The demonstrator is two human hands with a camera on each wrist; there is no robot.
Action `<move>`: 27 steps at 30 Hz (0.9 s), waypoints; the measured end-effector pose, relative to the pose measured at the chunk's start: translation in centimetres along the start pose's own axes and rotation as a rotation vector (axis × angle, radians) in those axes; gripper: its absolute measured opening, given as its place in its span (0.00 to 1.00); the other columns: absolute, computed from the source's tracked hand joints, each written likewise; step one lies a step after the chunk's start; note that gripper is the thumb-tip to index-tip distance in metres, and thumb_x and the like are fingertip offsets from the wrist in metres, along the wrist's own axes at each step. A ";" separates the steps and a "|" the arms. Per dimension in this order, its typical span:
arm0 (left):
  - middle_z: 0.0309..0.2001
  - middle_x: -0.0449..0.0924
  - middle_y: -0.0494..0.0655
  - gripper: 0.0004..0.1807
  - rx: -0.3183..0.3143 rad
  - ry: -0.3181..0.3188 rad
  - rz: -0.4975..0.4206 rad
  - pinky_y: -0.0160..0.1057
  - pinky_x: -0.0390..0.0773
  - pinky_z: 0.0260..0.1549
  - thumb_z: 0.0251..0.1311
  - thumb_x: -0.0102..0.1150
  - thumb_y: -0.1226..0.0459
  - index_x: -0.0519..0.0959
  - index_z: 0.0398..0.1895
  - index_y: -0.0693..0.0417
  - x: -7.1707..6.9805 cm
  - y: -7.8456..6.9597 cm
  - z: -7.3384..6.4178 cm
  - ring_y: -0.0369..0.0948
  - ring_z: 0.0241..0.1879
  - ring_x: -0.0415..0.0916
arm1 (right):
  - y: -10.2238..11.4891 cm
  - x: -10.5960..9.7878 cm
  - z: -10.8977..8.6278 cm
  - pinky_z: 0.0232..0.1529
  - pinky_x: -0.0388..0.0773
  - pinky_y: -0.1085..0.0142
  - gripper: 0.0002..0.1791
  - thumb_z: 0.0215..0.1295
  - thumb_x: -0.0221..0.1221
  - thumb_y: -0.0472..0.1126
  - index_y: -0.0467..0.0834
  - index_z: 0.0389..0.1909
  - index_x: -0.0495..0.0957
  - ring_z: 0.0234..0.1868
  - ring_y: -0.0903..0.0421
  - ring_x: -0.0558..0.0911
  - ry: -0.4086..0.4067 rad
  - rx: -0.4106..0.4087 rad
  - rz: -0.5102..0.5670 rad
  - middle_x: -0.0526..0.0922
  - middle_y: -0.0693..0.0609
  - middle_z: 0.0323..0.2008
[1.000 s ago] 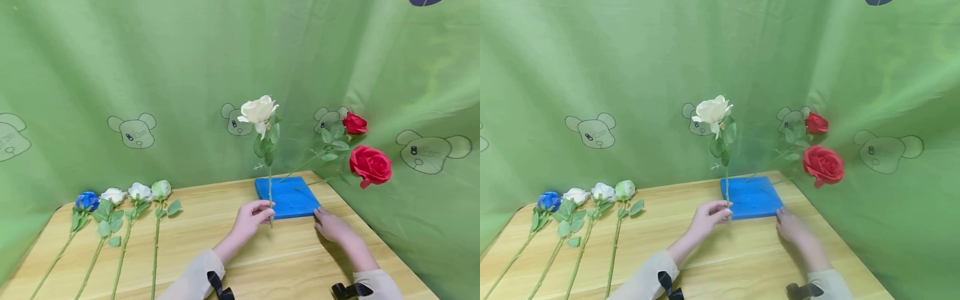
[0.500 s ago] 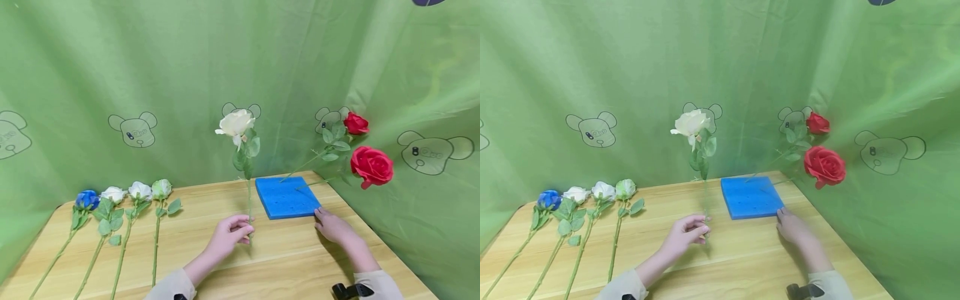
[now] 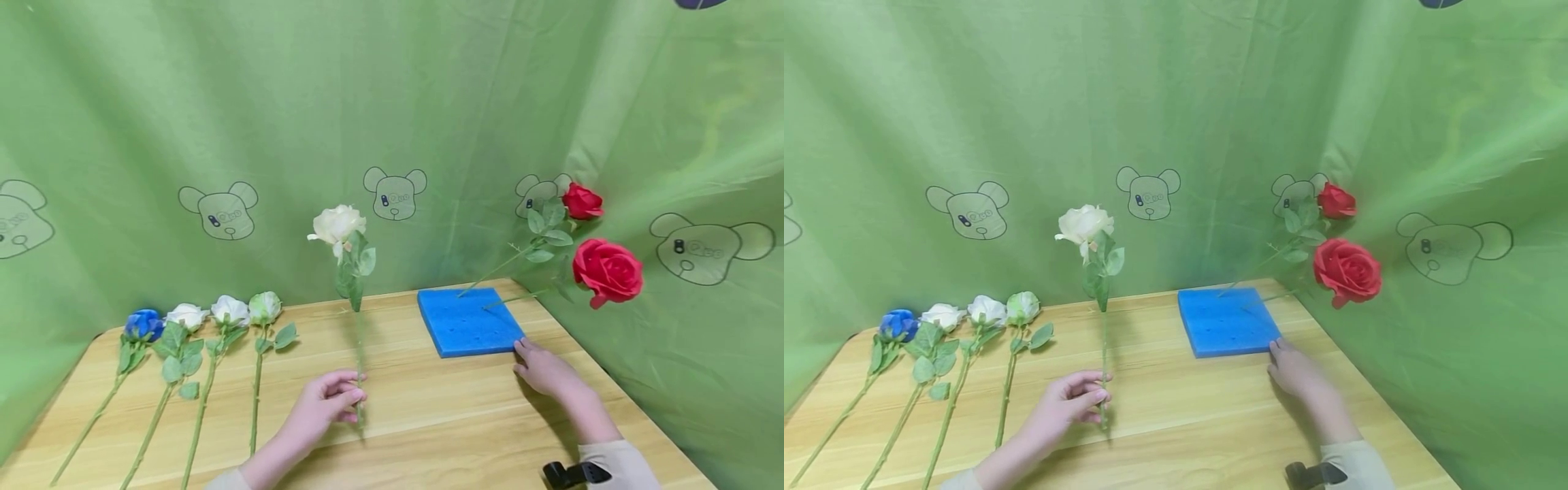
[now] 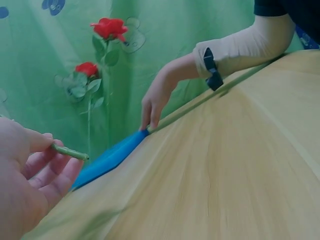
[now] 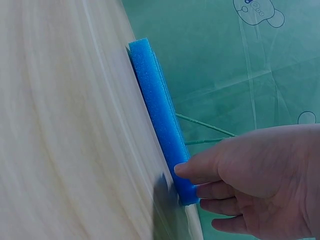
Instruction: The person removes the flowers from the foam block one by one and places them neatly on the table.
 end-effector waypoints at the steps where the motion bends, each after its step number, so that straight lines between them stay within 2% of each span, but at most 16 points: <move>1: 0.41 0.84 0.46 0.27 -0.008 -0.004 0.003 0.36 0.86 0.36 0.60 0.62 0.67 0.69 0.60 0.71 -0.5 0.1 -0.3 0.37 0.37 0.82 | 0.0 0.0 0.0 0.66 0.64 0.37 0.29 0.68 0.54 0.40 0.25 0.64 0.64 0.65 0.27 0.65 0.000 0.002 -0.001 0.61 0.24 0.66; 8: 0.42 0.84 0.50 0.31 -0.074 -0.052 0.018 0.38 0.87 0.37 0.60 0.63 0.65 0.67 0.63 0.72 -3.8 0.7 -2.1 0.40 0.41 0.82 | 0.0 0.0 0.0 0.66 0.64 0.37 0.29 0.68 0.54 0.40 0.25 0.64 0.64 0.65 0.27 0.65 0.001 0.000 -0.006 0.62 0.23 0.66; 14: 0.42 0.85 0.48 0.31 -0.130 -0.049 0.004 0.38 0.87 0.37 0.62 0.61 0.64 0.66 0.64 0.72 -5.9 1.6 -3.0 0.40 0.40 0.83 | 0.4 -0.4 -0.1 0.66 0.65 0.38 0.29 0.68 0.54 0.39 0.24 0.64 0.64 0.65 0.27 0.65 0.002 0.000 -0.007 0.62 0.23 0.65; 19: 0.41 0.85 0.47 0.31 -0.170 -0.019 -0.023 0.37 0.87 0.36 0.63 0.60 0.65 0.65 0.64 0.73 -6.9 2.4 -3.5 0.40 0.38 0.83 | 0.5 -0.5 -0.2 0.65 0.66 0.38 0.29 0.68 0.54 0.39 0.24 0.64 0.64 0.64 0.27 0.66 -0.008 -0.005 -0.009 0.63 0.23 0.65; 27: 0.40 0.85 0.48 0.28 -0.222 0.019 -0.039 0.37 0.87 0.36 0.64 0.58 0.66 0.64 0.63 0.75 -7.3 3.3 -3.9 0.39 0.37 0.83 | 0.5 -0.5 -0.1 0.65 0.66 0.38 0.30 0.68 0.54 0.39 0.24 0.64 0.64 0.65 0.27 0.66 -0.005 0.003 -0.004 0.62 0.23 0.65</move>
Point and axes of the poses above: each hand's wrist, its own z-axis towards the middle knuckle, its own x-axis out of the palm, y = z × x, the point moved 8 cm from there along z, towards the middle knuckle
